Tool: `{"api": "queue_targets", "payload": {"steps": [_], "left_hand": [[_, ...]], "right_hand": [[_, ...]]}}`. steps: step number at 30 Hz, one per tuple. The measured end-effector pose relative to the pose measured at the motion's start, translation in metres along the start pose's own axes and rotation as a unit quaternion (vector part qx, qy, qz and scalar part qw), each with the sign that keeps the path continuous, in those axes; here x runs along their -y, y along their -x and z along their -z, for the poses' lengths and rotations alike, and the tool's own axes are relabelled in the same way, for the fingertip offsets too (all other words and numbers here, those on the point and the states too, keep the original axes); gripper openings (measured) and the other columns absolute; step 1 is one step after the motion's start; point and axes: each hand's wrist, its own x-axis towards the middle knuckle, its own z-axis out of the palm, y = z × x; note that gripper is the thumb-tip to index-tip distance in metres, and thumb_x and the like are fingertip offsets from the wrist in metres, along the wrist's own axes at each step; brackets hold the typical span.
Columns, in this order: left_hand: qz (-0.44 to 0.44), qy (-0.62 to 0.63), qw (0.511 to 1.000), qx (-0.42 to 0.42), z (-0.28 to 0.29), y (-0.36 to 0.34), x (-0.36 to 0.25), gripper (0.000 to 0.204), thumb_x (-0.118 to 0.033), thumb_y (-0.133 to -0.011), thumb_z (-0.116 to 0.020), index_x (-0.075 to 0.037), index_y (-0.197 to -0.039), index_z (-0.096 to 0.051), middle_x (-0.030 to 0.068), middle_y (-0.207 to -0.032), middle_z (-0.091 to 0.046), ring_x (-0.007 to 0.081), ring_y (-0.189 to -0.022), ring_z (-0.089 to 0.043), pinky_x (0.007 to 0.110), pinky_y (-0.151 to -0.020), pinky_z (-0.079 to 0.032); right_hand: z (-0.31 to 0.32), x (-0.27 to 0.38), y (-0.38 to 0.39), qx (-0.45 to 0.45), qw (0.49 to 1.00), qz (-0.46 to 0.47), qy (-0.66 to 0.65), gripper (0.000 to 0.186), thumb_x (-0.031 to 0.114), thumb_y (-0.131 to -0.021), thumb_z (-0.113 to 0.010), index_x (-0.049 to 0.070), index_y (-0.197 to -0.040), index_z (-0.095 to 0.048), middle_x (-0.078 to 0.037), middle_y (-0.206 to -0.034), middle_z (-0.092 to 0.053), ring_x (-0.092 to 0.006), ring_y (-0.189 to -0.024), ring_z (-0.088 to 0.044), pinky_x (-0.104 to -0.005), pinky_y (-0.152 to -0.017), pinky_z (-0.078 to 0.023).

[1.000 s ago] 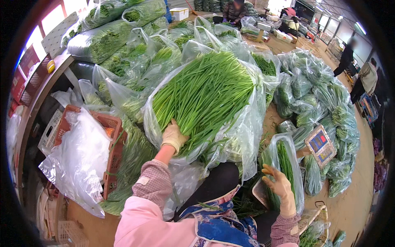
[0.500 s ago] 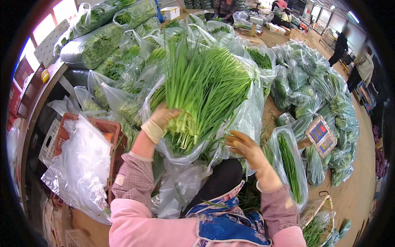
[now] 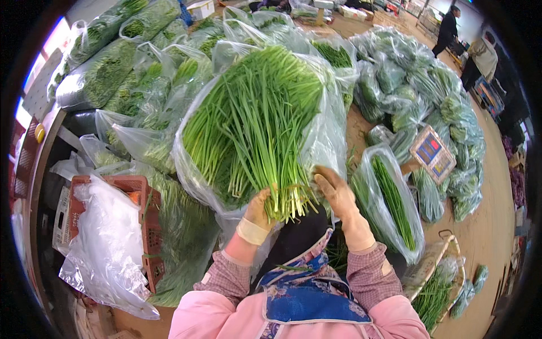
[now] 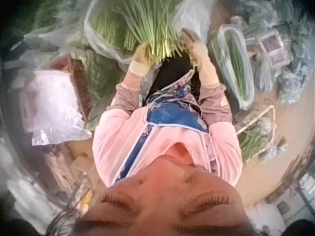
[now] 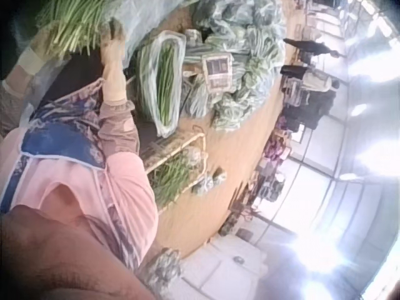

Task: The person sorts green onions from a large plastic bag, aligns them into bundles, and places them onto a digital scale. The person repeats this process multiple times, handling the vegetables by hand.

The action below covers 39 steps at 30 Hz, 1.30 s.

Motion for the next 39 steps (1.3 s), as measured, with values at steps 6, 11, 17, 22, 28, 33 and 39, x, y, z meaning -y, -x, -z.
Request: {"api": "queue_targets", "payload": {"steps": [6, 11, 17, 22, 28, 33, 39], "left_hand": [[-0.056, 0.024, 0.998, 0.007, 0.024, -0.002, 0.026, 0.050, -0.046, -0.091, -0.037, -0.009, -0.122, -0.046, 0.0136, -0.114, -0.056, 0.0317, -0.099, -0.057, 0.049, -0.083, -0.047], [-0.076, 0.006, 0.995, 0.062, 0.025, 0.002, 0.024, 0.055, -0.048, -0.087, -0.046, -0.008, -0.125, -0.043, 0.0119, -0.117, -0.054, 0.0287, -0.100, -0.057, 0.045, -0.083, -0.049], [-0.130, -0.200, 0.964, -0.118, 0.041, -0.005, 0.023, 0.068, -0.028, -0.079, -0.067, -0.007, -0.132, -0.031, 0.0088, -0.123, -0.048, 0.0232, -0.110, -0.049, 0.037, -0.089, -0.045], [-0.145, -0.298, 0.933, -0.139, 0.027, -0.017, 0.037, 0.070, -0.028, -0.079, -0.068, -0.005, -0.133, -0.029, 0.0089, -0.128, -0.042, 0.0206, -0.115, -0.044, 0.033, -0.093, -0.040], [-0.139, -0.221, 0.960, -0.096, 0.034, -0.037, 0.044, 0.057, -0.027, -0.081, -0.065, -0.005, -0.126, -0.038, 0.0085, -0.113, -0.054, 0.0191, -0.098, -0.054, 0.032, -0.081, -0.047], [-0.165, -0.289, 0.929, -0.161, 0.042, -0.042, 0.041, 0.056, -0.009, -0.075, -0.069, -0.003, -0.124, -0.041, 0.0072, -0.112, -0.056, 0.0183, -0.099, -0.054, 0.031, -0.084, -0.046], [-0.115, -0.193, 0.961, -0.163, 0.034, -0.032, 0.031, 0.045, -0.002, -0.083, -0.057, -0.007, -0.124, -0.041, 0.0077, -0.114, -0.054, 0.0225, -0.101, -0.054, 0.036, -0.085, -0.049]], "right_hand": [[-0.006, 0.032, 0.030, 0.095, 0.994, 0.025, 0.054, 0.059, 0.013, -0.076, -0.062, 0.008, -0.131, -0.039, -0.010, -0.116, -0.054, -0.0158, -0.084, -0.058, -0.0284, -0.071, -0.047], [-0.024, 0.015, 0.032, 0.061, 0.983, 0.057, 0.165, 0.036, 0.015, -0.076, -0.063, 0.011, -0.112, -0.058, -0.012, -0.096, -0.059, -0.0233, -0.078, -0.058, -0.0311, -0.071, -0.047], [0.012, 0.044, 0.047, 0.139, 0.985, -0.062, -0.081, 0.014, 0.011, -0.078, -0.063, 0.005, -0.091, -0.064, 0.000, -0.075, -0.059, -0.0048, -0.063, -0.049, -0.0188, -0.056, -0.038], [0.018, 0.027, 0.053, 0.169, 0.979, -0.078, -0.087, 0.020, 0.020, -0.076, -0.061, 0.009, -0.092, -0.064, -0.004, -0.078, -0.062, -0.0093, -0.068, -0.055, -0.0242, -0.065, -0.044], [-0.006, 0.034, 0.034, 0.129, 0.987, -0.062, -0.078, 0.017, 0.017, -0.077, -0.061, 0.006, -0.090, -0.063, -0.002, -0.074, -0.060, -0.0087, -0.064, -0.053, -0.0232, -0.059, -0.042], [0.008, 0.025, 0.009, 0.065, 0.922, -0.074, -0.374, 0.012, 0.008, -0.079, -0.061, 0.003, -0.090, -0.061, 0.000, -0.072, -0.056, -0.0066, -0.059, -0.049, -0.0193, -0.054, -0.040], [0.066, 0.031, 0.064, 0.013, 0.911, 0.025, -0.411, 0.015, 0.014, -0.077, -0.061, 0.002, -0.082, -0.054, -0.004, -0.066, -0.050, -0.0106, -0.052, -0.044, -0.0223, -0.048, -0.036]]}}
